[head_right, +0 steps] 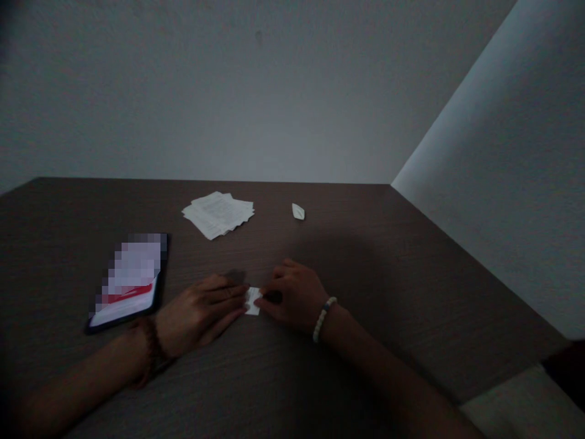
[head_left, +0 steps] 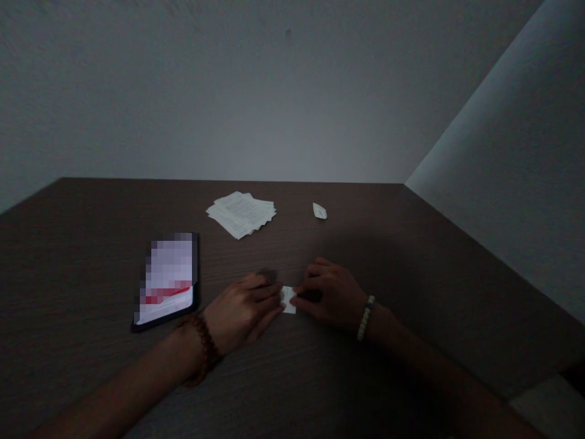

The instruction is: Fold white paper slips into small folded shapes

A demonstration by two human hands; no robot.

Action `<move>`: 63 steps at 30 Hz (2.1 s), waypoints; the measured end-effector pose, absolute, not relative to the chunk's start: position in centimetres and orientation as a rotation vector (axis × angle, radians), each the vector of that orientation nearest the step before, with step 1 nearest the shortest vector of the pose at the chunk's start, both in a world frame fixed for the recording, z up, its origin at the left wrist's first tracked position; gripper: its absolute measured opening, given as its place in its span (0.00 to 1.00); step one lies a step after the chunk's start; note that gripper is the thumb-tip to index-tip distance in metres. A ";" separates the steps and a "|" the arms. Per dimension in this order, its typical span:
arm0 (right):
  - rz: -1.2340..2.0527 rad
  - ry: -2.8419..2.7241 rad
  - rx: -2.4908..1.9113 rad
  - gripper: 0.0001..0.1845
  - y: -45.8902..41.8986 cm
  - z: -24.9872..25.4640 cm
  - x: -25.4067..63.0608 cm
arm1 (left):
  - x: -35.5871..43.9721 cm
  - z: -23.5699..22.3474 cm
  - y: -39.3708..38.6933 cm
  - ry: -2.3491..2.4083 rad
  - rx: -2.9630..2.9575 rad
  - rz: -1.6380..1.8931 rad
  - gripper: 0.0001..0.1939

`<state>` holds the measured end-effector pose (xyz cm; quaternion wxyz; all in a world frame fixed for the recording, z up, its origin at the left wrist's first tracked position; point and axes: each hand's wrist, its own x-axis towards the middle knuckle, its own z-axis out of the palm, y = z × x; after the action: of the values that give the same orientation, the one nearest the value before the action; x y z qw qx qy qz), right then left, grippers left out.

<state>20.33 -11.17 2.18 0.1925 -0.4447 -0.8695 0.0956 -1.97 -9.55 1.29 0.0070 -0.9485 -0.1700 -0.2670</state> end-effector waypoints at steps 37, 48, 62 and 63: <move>0.268 -2.546 -1.349 0.14 -11.6 3.4 20.4 | -2.6 1.8 -9.6 -0.706 -2.887 -0.774 0.09; 0.228 -2.579 -1.269 0.13 -11.6 3.1 20.3 | -3.1 1.2 -9.4 -0.799 -2.901 -0.854 0.09; 0.205 -2.574 -1.175 0.14 -11.5 2.9 20.4 | -3.1 1.3 -9.1 -0.761 -3.065 -0.721 0.09; 0.218 -2.577 -1.165 0.15 -11.5 2.8 20.4 | -3.1 1.4 -9.2 -0.764 -3.053 -0.706 0.09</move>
<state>20.40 -11.50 2.84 0.1519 -0.4058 -0.8981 0.0758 -3.09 -9.16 1.42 -0.0420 -0.9457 -0.2368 -0.2187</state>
